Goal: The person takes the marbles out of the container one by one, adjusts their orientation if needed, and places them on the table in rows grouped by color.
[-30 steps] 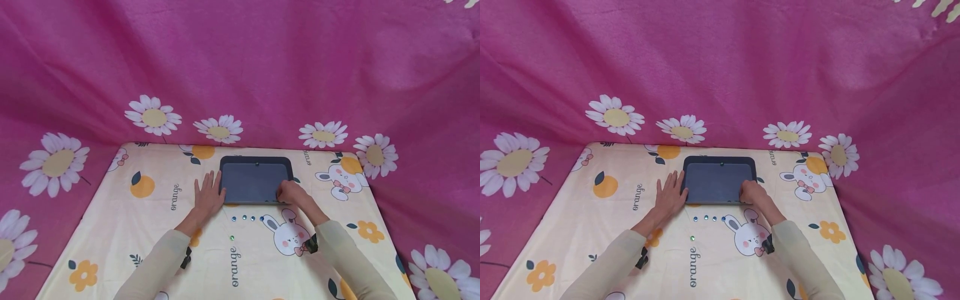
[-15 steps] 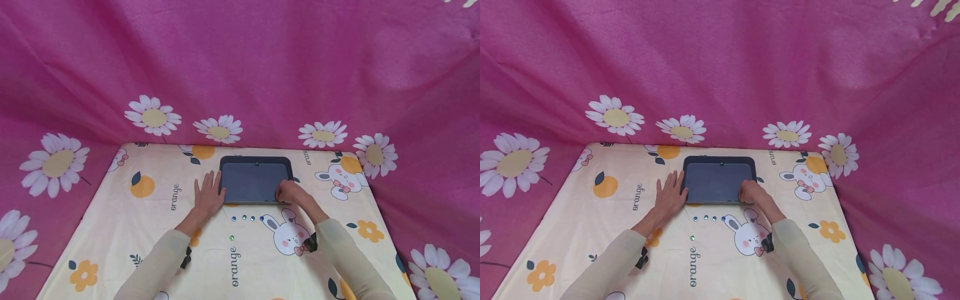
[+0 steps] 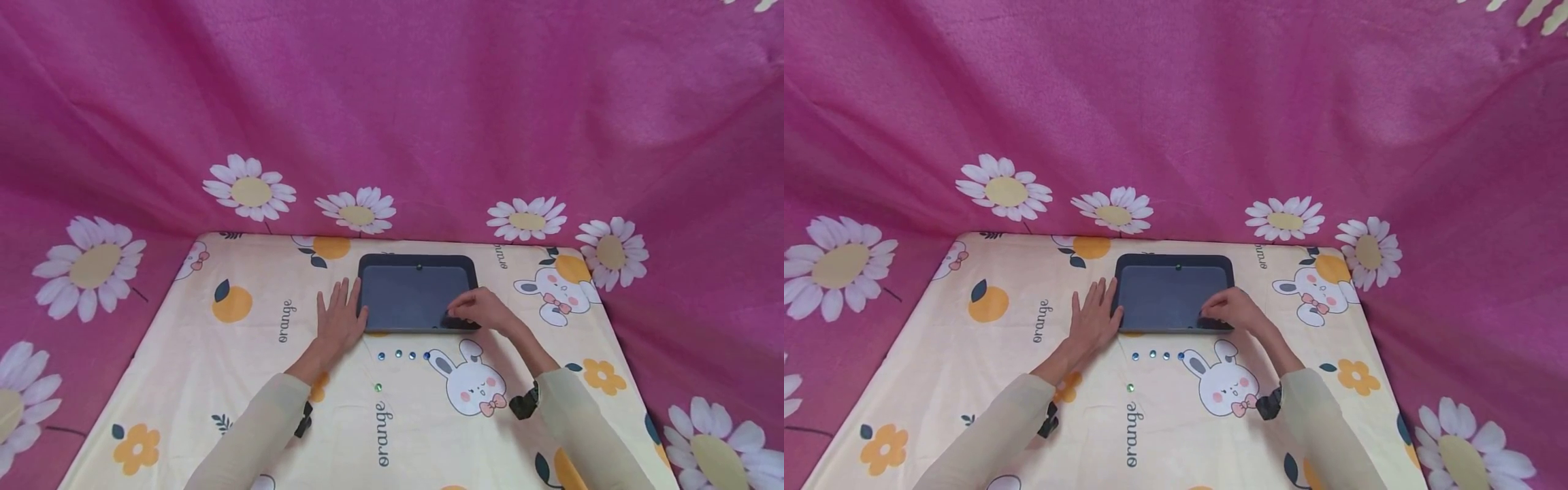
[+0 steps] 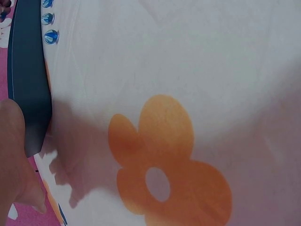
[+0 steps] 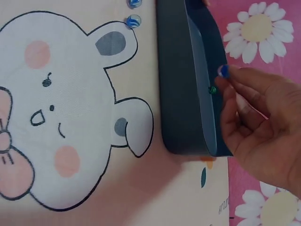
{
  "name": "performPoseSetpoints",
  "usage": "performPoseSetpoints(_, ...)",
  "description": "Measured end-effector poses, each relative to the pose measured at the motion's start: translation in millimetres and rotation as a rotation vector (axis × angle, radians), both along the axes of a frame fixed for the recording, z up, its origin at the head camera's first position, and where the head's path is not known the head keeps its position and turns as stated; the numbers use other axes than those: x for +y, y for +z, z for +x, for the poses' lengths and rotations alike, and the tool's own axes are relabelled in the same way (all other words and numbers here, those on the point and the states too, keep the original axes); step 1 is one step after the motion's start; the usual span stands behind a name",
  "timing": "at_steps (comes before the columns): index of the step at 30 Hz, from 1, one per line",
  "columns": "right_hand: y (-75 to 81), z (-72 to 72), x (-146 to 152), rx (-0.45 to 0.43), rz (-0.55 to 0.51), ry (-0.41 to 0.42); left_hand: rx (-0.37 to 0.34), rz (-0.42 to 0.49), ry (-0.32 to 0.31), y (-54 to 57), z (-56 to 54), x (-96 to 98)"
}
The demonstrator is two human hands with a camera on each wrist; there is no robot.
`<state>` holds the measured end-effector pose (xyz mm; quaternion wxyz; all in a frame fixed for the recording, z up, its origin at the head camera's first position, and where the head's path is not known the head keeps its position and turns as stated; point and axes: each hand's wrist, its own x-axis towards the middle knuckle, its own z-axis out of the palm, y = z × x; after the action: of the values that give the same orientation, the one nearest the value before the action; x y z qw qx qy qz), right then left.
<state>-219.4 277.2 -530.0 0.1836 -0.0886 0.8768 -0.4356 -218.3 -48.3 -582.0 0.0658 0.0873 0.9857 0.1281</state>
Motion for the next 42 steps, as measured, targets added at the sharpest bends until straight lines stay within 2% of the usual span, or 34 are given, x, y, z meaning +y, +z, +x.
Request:
performPoseSetpoints(8, 1.0, 18.7, 11.4, -0.098, -0.162, -0.129, -0.014, 0.012, -0.005, -0.1, 0.3, 1.0)
performPoseSetpoints(16, -15.3, 48.6, 5.0, -0.155, -0.291, -0.232, -0.016, 0.01, -0.001, -0.6, -0.6, 1.4)
performPoseSetpoints(20, -25.6, 63.0, -0.5, -0.11, -0.263, -0.23, -0.017, 0.011, -0.001, 0.6, 0.1, 1.2)
performPoseSetpoints(25, -37.1, 73.6, -7.1, -0.043, -0.205, -0.23, -0.008, 0.0, -0.002, 1.4, 0.6, 0.7)
performPoseSetpoints(30, -49.2, 79.1, -10.4, -0.061, -0.157, -0.264, -0.014, 0.003, -0.006, 1.8, 1.4, 0.6)
performPoseSetpoints(33, -53.0, 81.9, -12.8, -0.053, -0.132, -0.257, -0.018, 0.0, -0.008, 2.1, 1.7, 0.4)
performPoseSetpoints(42, -56.7, 86.4, -16.0, 0.049, -0.044, -0.198, -0.008, -0.004, -0.01, 1.3, 0.7, 0.2)
